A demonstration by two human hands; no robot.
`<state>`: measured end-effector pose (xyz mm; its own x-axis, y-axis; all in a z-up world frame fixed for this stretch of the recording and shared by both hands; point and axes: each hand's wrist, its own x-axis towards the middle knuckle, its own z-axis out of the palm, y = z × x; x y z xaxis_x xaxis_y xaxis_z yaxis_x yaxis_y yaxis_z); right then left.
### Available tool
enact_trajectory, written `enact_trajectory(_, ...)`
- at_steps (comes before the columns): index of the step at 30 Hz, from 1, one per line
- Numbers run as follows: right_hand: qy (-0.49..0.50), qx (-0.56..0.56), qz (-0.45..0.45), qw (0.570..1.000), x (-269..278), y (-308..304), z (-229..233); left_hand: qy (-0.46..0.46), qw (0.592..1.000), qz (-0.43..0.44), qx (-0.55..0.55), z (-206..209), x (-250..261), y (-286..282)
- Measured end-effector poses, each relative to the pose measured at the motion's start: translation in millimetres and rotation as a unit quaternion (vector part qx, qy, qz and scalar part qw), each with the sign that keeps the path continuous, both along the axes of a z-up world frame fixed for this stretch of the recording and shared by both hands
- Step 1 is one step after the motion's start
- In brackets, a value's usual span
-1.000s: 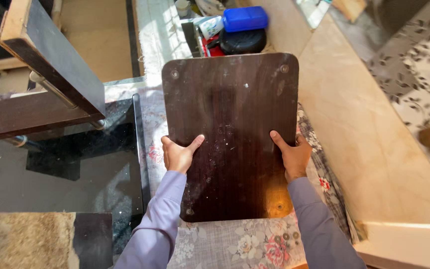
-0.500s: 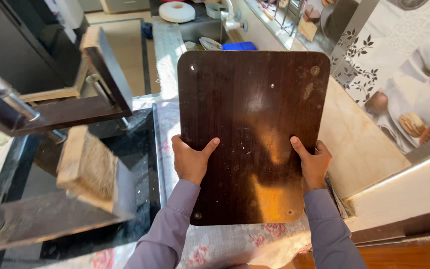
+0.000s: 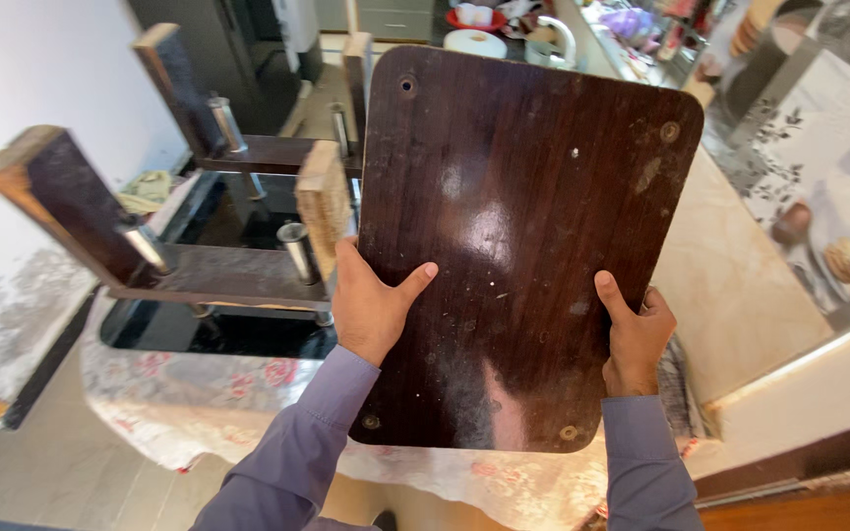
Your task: The person assembles a small wooden stool by inserting metal sleeves and washers into the legs, then placing the seat on top and securing it with washers. The person handles metal sleeves, washers, and the wooden seat throughout the process.
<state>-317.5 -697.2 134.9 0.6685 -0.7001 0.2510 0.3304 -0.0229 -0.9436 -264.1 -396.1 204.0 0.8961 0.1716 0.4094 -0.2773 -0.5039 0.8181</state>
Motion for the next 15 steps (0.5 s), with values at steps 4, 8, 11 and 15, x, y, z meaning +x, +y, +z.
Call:
enact_trajectory(4,-0.003,-0.002,0.031,1.0,12,51,16,0.001,1.0,0.02,-0.025,17,-13,56)
enact_trajectory(8,-0.015,-0.02,0.08,0.997,25,112,29,0.005,0.998,0.058,-0.036,20,-19,119)
enact_trajectory(11,0.005,-0.04,0.096,0.995,31,164,38,0.029,0.996,0.078,-0.031,18,-15,171)
enact_trajectory(15,0.023,-0.057,0.104,0.993,46,230,51,0.04,0.996,0.073,-0.032,14,6,244)
